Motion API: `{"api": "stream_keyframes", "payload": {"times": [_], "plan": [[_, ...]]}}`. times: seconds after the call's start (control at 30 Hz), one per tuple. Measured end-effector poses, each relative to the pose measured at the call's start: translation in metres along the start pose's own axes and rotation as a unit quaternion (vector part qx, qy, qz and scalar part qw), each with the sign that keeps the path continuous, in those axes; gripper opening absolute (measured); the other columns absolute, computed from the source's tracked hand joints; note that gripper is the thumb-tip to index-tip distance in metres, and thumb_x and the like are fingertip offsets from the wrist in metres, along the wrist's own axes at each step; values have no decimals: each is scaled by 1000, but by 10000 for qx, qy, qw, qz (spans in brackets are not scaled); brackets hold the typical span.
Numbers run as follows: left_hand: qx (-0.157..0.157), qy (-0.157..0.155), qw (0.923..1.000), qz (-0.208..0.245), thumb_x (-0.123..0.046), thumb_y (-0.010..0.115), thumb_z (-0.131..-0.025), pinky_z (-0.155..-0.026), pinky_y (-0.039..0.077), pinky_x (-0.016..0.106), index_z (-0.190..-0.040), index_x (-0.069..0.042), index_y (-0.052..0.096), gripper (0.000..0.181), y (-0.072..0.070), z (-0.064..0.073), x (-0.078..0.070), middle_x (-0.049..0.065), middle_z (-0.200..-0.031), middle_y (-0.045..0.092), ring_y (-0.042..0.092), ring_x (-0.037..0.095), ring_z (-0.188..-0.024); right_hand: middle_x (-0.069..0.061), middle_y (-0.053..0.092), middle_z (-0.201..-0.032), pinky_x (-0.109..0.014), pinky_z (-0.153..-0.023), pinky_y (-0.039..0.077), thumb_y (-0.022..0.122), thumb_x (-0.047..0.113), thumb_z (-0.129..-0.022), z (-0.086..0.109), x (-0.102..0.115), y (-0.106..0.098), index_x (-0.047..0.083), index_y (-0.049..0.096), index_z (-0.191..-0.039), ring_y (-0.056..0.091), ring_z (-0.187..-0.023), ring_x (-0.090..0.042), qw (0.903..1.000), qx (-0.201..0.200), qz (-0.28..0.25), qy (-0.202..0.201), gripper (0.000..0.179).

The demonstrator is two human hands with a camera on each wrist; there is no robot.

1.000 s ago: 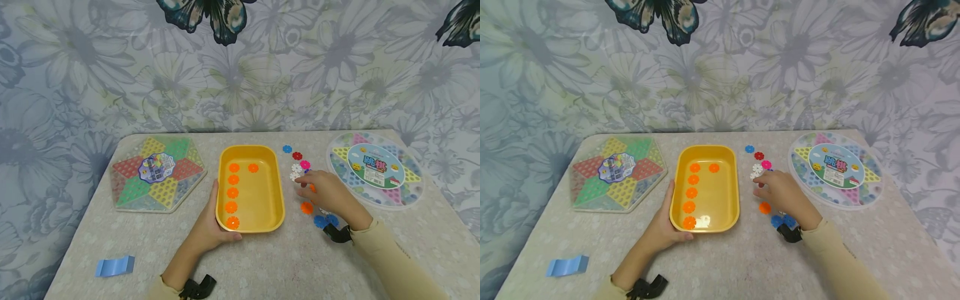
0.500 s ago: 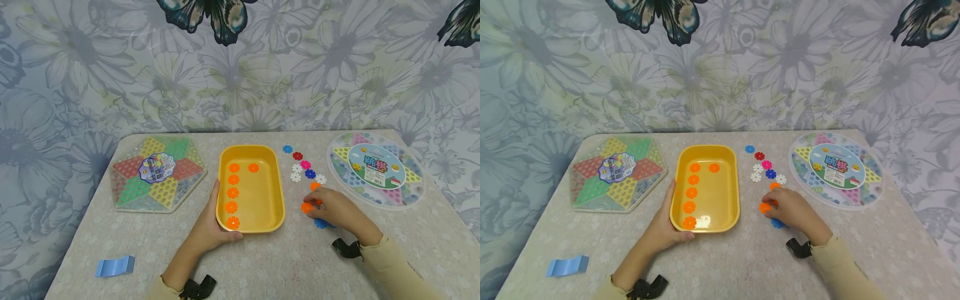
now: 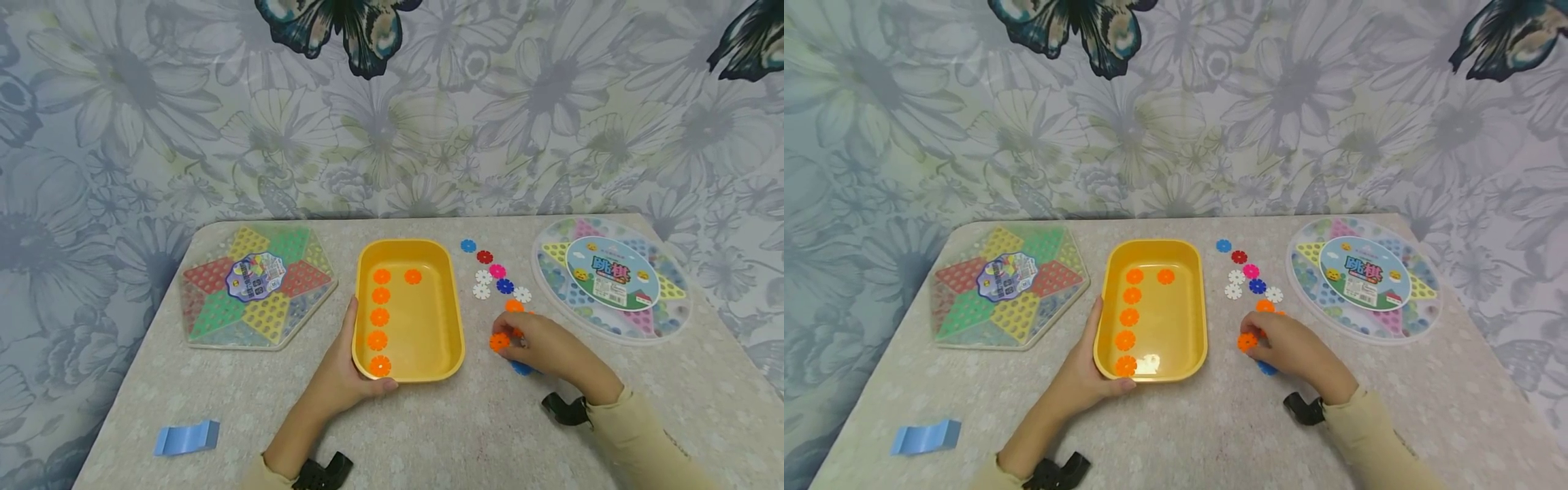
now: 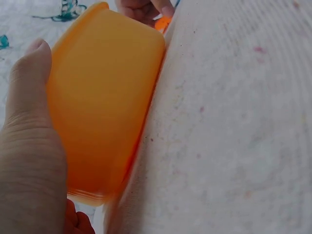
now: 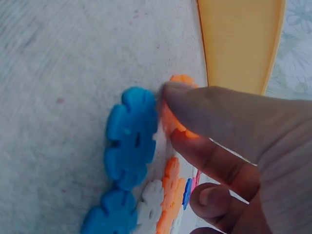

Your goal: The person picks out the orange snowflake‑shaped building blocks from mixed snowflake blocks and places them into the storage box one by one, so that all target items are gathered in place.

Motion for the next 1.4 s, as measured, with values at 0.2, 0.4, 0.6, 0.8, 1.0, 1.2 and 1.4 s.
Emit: {"api": "stream_keyframes", "payload": {"times": [0.2, 0.4, 0.6, 0.8, 1.0, 1.2, 1.4], "plan": [[-131, -128, 9995, -253, -38, 96, -59, -116, 31, 53, -160, -31, -8, 145, -1, 0, -4, 1, -167, 18, 37, 21, -145, 8, 64, -95, -33, -80, 50, 81, 27, -82, -1, -4, 2, 20, 69, -106, 55, -87, -13, 10000, 11, 62, 55, 28], [-239, -178, 9989, -357, -37, 98, -55, -117, 28, 54, -160, -30, -7, 149, 3, 0, -6, 1, -167, 18, 33, 21, -148, 8, 66, -97, -33, -80, 50, 83, 33, -80, -1, -6, 3, 19, 71, -107, 55, -86, -11, 9997, 22, 198, 110, 33], [-328, -205, 9981, -478, -45, 97, -56, -116, 30, 53, -160, -33, -6, 147, 2, 0, -3, -1, -166, 20, 35, 19, -147, 7, 70, -103, -36, -83, 53, 81, 37, -81, -1, -3, 1, 18, 74, -109, 58, -88, -11, 9993, 12, 375, 43, 34], [-359, -209, 9977, -533, -46, 95, -57, -116, 31, 53, -160, -32, -4, 144, 1, 0, -3, 0, -165, 23, 38, 20, -145, 6, 71, -101, -35, -81, 55, 77, 39, -85, -2, 1, -5, 18, 74, -108, 60, -88, -11, 9985, -234, 472, -124, 31], [-361, -180, 9982, -436, -40, 97, -57, -115, 31, 56, -160, -32, -3, 144, 0, -1, -4, 1, -165, 24, 39, 22, -144, 2, 71, -104, -40, -84, 56, 74, 34, -88, -8, 7, -20, 16, 73, -111, 63, -92, -17, 9940, -953, 394, -366, 30], [-336, -139, 9983, -446, -38, 97, -57, -114, 32, 56, -160, -29, -3, 144, -1, 0, -1, 1, -165, 24, 39, 21, -144, 5, 68, -100, -31, -75, 52, 76, 33, -87, -21, 25, -32, 17, 72, -112, 59, -84, -18, 9858, -1455, 200, -812, 29], [-295, -160, 9987, -388, -39, 96, -59, -114, 32, 55, -160, -30, -4, 143, 0, 1, -1, 1, -165, 23, 40, 20, -143, 6, 67, -98, -27, -69, 47, 78, 35, -86, -37, 50, -39, 17, 71, -113, 56, -81, -21, 9810, -1559, -59, -1155, 33]]}}
Point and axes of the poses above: each hand's wrist, its own z-axis away from the middle knuckle, its own y-axis out of the palm, x = y × z, the point moved 8 cm from there along -z, towards the middle knuckle
